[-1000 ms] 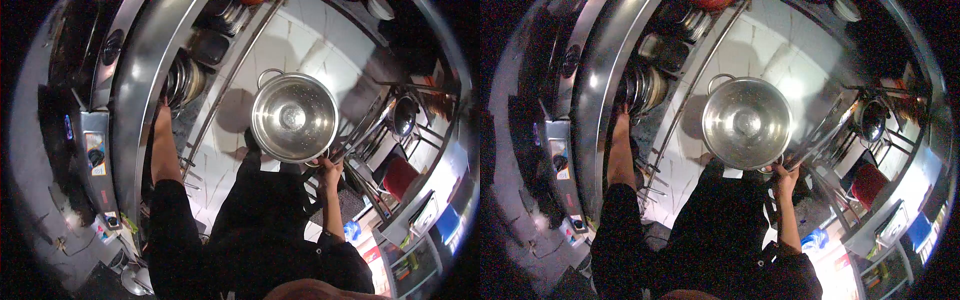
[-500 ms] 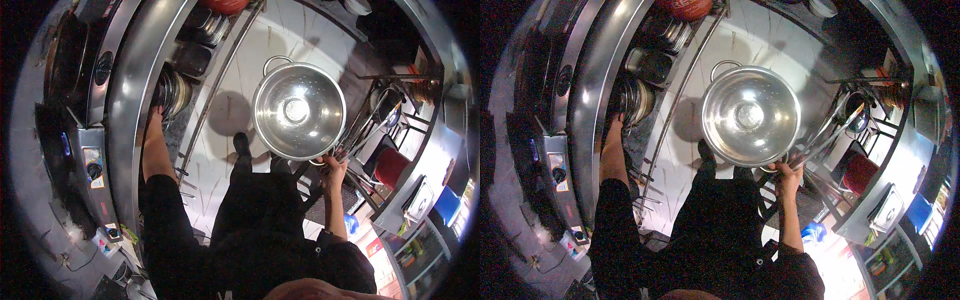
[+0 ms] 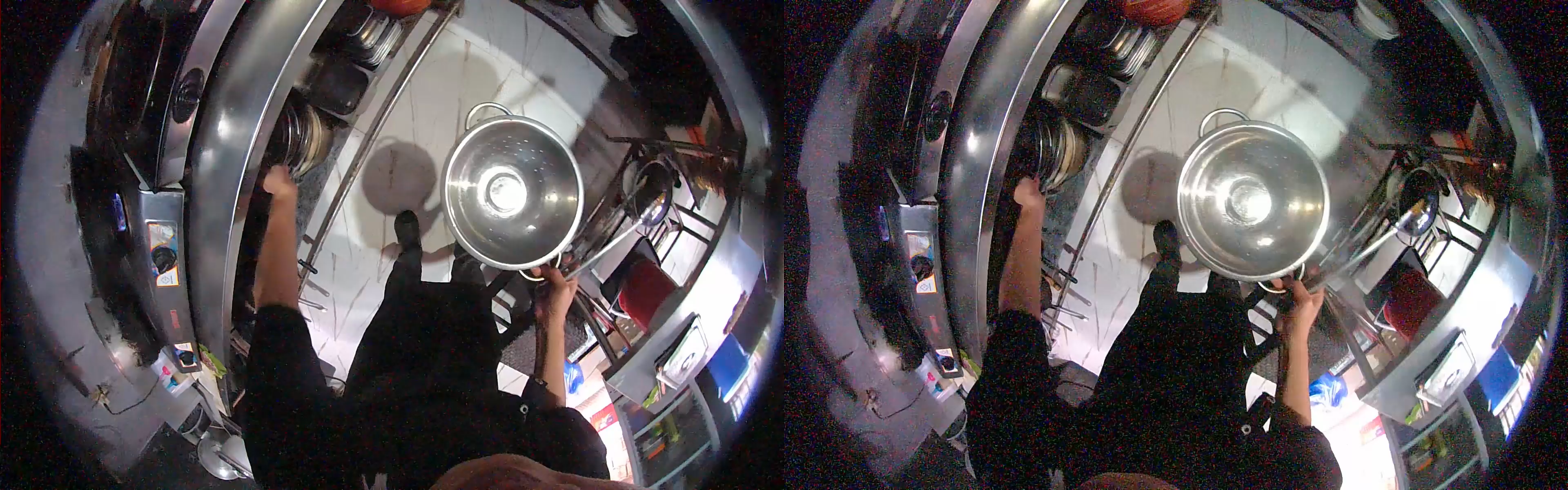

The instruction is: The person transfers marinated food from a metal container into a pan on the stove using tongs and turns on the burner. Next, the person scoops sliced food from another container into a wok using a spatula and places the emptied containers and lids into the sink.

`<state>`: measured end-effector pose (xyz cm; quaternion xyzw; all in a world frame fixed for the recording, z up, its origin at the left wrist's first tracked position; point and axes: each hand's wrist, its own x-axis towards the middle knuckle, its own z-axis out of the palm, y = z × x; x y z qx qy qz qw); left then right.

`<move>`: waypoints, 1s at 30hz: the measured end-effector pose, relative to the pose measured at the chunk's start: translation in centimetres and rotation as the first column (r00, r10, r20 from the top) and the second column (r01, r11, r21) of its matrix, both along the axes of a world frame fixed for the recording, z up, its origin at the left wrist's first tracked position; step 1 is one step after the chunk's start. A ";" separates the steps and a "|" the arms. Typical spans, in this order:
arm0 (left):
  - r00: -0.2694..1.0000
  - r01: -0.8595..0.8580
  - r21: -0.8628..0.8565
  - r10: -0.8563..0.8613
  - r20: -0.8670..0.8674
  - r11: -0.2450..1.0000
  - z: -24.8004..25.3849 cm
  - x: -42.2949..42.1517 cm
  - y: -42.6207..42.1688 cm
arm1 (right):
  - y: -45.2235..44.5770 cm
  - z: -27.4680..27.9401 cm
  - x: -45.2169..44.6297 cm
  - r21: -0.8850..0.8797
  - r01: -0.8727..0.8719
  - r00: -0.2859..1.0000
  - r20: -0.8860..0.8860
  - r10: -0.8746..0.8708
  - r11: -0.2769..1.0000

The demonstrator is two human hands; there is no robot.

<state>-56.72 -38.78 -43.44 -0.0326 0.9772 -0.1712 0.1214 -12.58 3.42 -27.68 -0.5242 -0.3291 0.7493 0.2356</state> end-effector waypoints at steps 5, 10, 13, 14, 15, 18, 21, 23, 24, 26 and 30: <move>0.893 -0.435 0.892 0.064 0.444 -0.123 8.8 11.3 13.4 | 1.3 4.8 -1.0 -0.032 0.006 1.000 0.017 -0.005 0.999; 0.802 -0.545 0.837 -0.323 0.503 -0.051 25.7 14.3 27.3 | 5.7 8.5 1.4 0.100 -0.189 0.980 0.077 0.182 0.977; 0.741 -0.361 0.932 -0.594 0.312 0.038 29.8 13.8 31.0 | 8.3 13.3 1.6 0.242 -0.371 0.918 0.244 0.314 0.896; 0.711 -0.309 0.937 -0.615 0.341 0.162 29.7 13.4 31.6 | 9.4 13.5 2.3 0.224 -0.386 0.916 0.209 0.342 0.895; 0.681 -0.258 0.922 -0.622 0.386 0.290 31.6 13.8 32.4 | 10.3 14.0 2.7 0.196 -0.405 0.910 0.182 0.373 0.893; 0.652 -0.433 0.842 -0.533 0.540 0.323 34.7 14.2 33.8 | 12.8 18.4 1.2 0.229 -0.370 0.927 0.149 0.343 0.901; 0.658 -0.540 0.839 -0.585 0.475 0.074 34.8 13.3 34.5 | 15.8 22.7 -1.9 0.202 -0.349 0.937 0.071 0.341 0.915; 0.700 -0.541 0.841 -0.549 0.457 0.010 36.0 11.6 36.1 | 18.3 25.0 -4.9 0.348 -0.372 0.928 0.121 0.353 0.860; 0.720 -0.553 0.833 -0.516 0.464 -0.022 37.1 10.5 37.1 | 19.9 25.7 -6.6 0.420 -0.384 0.923 0.183 0.338 0.822; 0.804 -0.500 0.854 -0.442 0.397 -0.142 37.2 7.5 38.8 | 23.4 24.7 -9.6 0.533 -0.292 0.949 0.058 0.310 0.794; 0.911 -0.388 0.813 -0.314 0.267 -0.434 42.9 1.2 45.0 | 28.3 29.5 -16.7 0.614 -0.211 0.972 0.052 0.228 0.760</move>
